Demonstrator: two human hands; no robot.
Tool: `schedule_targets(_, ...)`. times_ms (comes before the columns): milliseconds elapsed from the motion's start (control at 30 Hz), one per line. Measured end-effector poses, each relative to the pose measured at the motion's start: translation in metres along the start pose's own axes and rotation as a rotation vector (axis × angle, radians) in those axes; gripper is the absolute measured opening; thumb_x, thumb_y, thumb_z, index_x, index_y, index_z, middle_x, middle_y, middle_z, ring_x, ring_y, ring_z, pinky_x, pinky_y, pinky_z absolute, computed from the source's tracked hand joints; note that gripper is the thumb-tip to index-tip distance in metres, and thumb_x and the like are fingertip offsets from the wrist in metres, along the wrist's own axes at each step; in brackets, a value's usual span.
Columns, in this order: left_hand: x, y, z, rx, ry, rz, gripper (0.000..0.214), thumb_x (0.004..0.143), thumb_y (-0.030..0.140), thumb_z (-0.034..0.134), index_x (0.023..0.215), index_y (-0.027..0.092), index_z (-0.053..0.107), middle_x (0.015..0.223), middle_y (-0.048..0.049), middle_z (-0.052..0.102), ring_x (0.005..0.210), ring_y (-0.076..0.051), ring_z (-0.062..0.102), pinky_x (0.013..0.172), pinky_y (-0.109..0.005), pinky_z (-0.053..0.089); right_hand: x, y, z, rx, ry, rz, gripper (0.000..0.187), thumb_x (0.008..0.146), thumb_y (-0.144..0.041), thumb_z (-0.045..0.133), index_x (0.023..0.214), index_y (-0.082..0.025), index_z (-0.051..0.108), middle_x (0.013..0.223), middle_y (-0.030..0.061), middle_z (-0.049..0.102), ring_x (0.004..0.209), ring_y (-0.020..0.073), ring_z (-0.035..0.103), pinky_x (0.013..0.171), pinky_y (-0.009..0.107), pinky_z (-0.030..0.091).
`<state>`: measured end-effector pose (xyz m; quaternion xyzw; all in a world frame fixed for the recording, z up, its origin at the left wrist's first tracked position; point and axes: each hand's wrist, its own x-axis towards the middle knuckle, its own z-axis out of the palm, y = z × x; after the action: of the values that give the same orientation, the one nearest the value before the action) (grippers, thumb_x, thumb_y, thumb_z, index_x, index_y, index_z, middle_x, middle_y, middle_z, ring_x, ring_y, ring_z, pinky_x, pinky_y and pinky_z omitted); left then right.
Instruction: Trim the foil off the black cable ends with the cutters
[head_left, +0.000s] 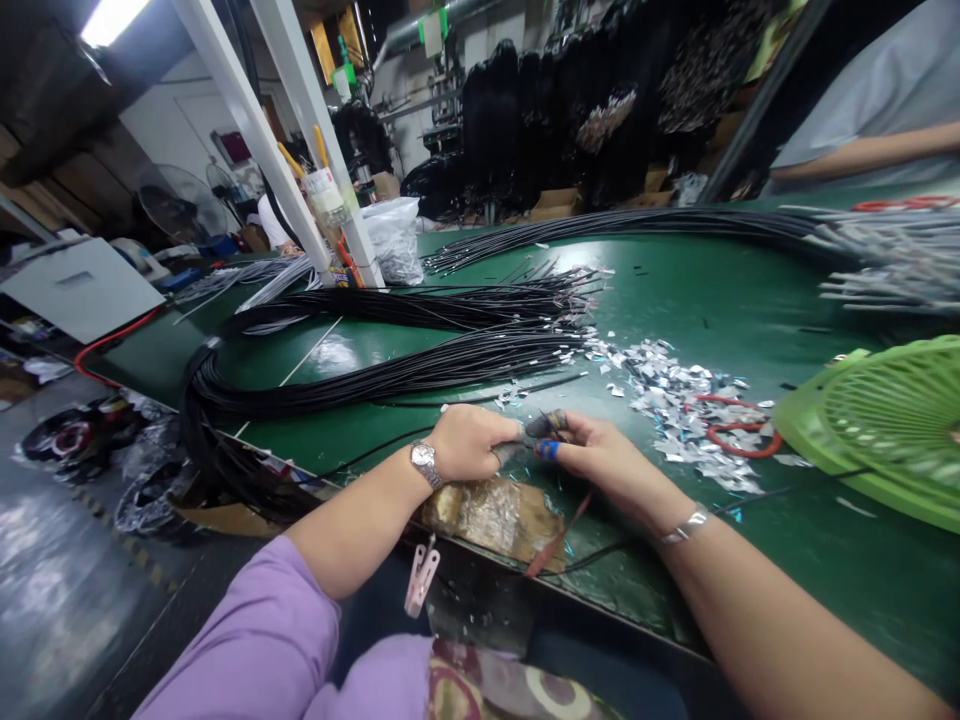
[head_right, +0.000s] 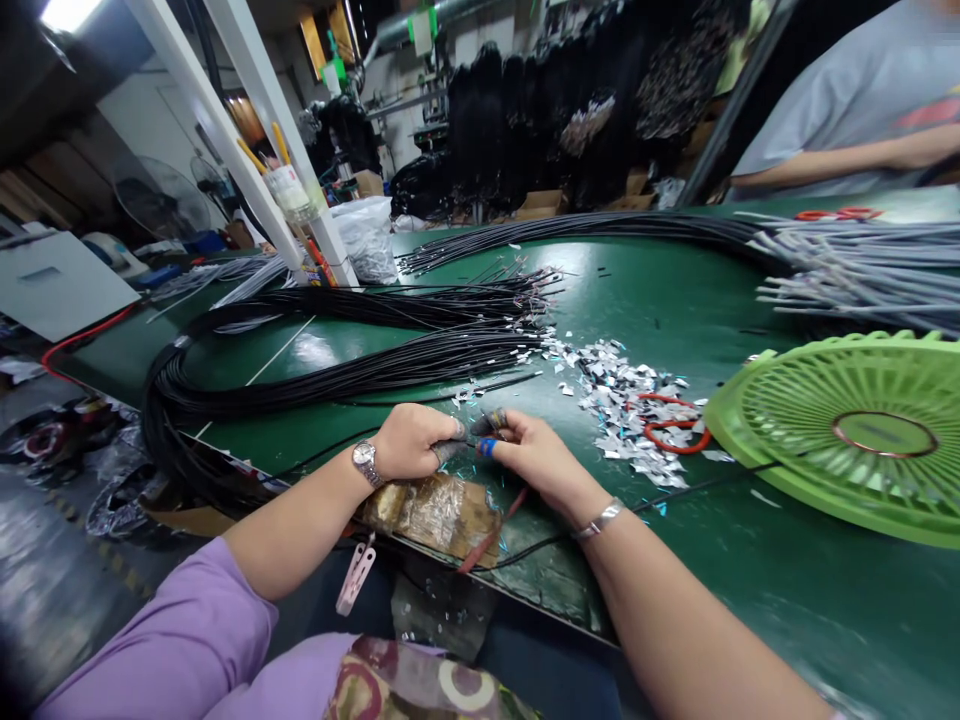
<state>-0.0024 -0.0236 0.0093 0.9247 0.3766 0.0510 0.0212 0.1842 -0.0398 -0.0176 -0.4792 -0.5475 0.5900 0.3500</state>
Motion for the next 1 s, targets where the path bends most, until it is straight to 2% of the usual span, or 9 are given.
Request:
schedule_targets(100,0.0,-0.001,0.001,-0.018,0.007,0.072,0.013,0.077,0.026,0.054,0.077,0.02,0.065,0.071,-0.0012,0.066,0.07,-0.016,0.061,0.056,-0.027,0.032,0.0,0.001,-0.003,0.02,-0.073,0.023,0.032,0.056,-0.034,0.071,0.08,-0.019,0.057,0.069,-0.0009,0.062,0.062,0.0133,0.053,0.057,0.026,0.04)
schedule_targets(200,0.0,-0.002,0.002,-0.038,0.016,0.101,0.013,0.075,0.027,0.055,0.076,0.02,0.066,0.071,-0.0007,0.067,0.069,-0.015,0.06,0.055,-0.027,0.03,0.001,0.002,-0.005,0.023,-0.087,0.022,0.029,0.054,-0.03,0.072,0.077,-0.018,0.058,0.069,-0.0007,0.062,0.064,0.0126,0.053,0.057,0.024,0.039)
schedule_targets(400,-0.001,-0.007,0.004,-0.146,0.024,0.132,0.014,0.076,0.029,0.058,0.081,0.02,0.068,0.069,0.0006,0.066,0.064,-0.012,0.057,0.054,-0.025,0.029,0.001,0.005,-0.008,0.105,-0.146,0.116,0.03,0.051,-0.03,0.074,0.071,-0.019,0.055,0.054,-0.0072,0.047,0.043,0.0048,0.031,0.041,0.021,0.018)
schedule_targets(600,-0.001,-0.008,0.009,-0.196,0.052,0.211,0.013,0.076,0.029,0.06,0.072,0.018,0.065,0.066,-0.0009,0.064,0.063,-0.012,0.056,0.056,-0.024,0.031,-0.001,0.006,-0.008,0.211,-0.213,0.158,0.035,0.047,-0.03,0.078,0.067,-0.018,0.052,0.053,-0.0075,0.043,0.043,0.004,0.028,0.04,0.021,0.015)
schedule_targets(700,-0.001,-0.008,0.01,-0.233,0.073,0.215,0.014,0.076,0.03,0.06,0.073,0.018,0.065,0.066,-0.0023,0.064,0.065,-0.014,0.057,0.057,-0.025,0.032,-0.002,0.006,-0.004,0.212,-0.217,0.114,0.038,0.049,-0.035,0.08,0.067,-0.019,0.05,0.054,-0.0075,0.042,0.044,0.0043,0.028,0.041,0.021,0.017)
schedule_targets(767,-0.001,-0.008,0.009,-0.287,0.07,0.174,0.015,0.077,0.031,0.061,0.074,0.017,0.065,0.066,-0.0028,0.063,0.064,-0.014,0.058,0.057,-0.024,0.033,-0.001,0.006,-0.001,0.187,-0.178,0.05,0.039,0.052,-0.039,0.079,0.069,-0.019,0.05,0.056,-0.0072,0.042,0.045,0.005,0.029,0.041,0.021,0.02)
schedule_targets(833,0.0,-0.008,0.009,-0.414,0.053,0.086,0.016,0.078,0.032,0.061,0.073,0.017,0.063,0.063,-0.0022,0.062,0.061,-0.013,0.056,0.056,-0.023,0.034,0.001,0.006,0.002,0.128,-0.082,-0.025,0.038,0.057,-0.044,0.076,0.072,-0.02,0.05,0.057,-0.0068,0.043,0.046,0.0066,0.031,0.042,0.022,0.023)
schedule_targets(933,0.001,-0.007,0.009,-0.806,-0.024,-0.139,0.023,0.082,0.038,0.058,0.074,0.016,0.057,0.055,0.001,0.057,0.048,-0.009,0.05,0.05,-0.021,0.036,0.006,0.008,0.002,-0.025,0.147,-0.161,0.036,0.062,-0.049,0.07,0.075,-0.021,0.052,0.059,-0.0036,0.049,0.053,0.0117,0.042,0.048,0.025,0.035)
schedule_targets(1000,0.004,-0.006,0.009,-1.076,-0.063,-0.311,0.029,0.084,0.043,0.056,0.075,0.016,0.053,0.049,0.0038,0.052,0.039,-0.007,0.044,0.043,-0.019,0.034,0.009,0.009,0.001,-0.151,0.242,-0.24,0.032,0.067,-0.051,0.064,0.074,-0.022,0.053,0.063,-0.0001,0.056,0.06,0.0161,0.051,0.056,0.028,0.042)
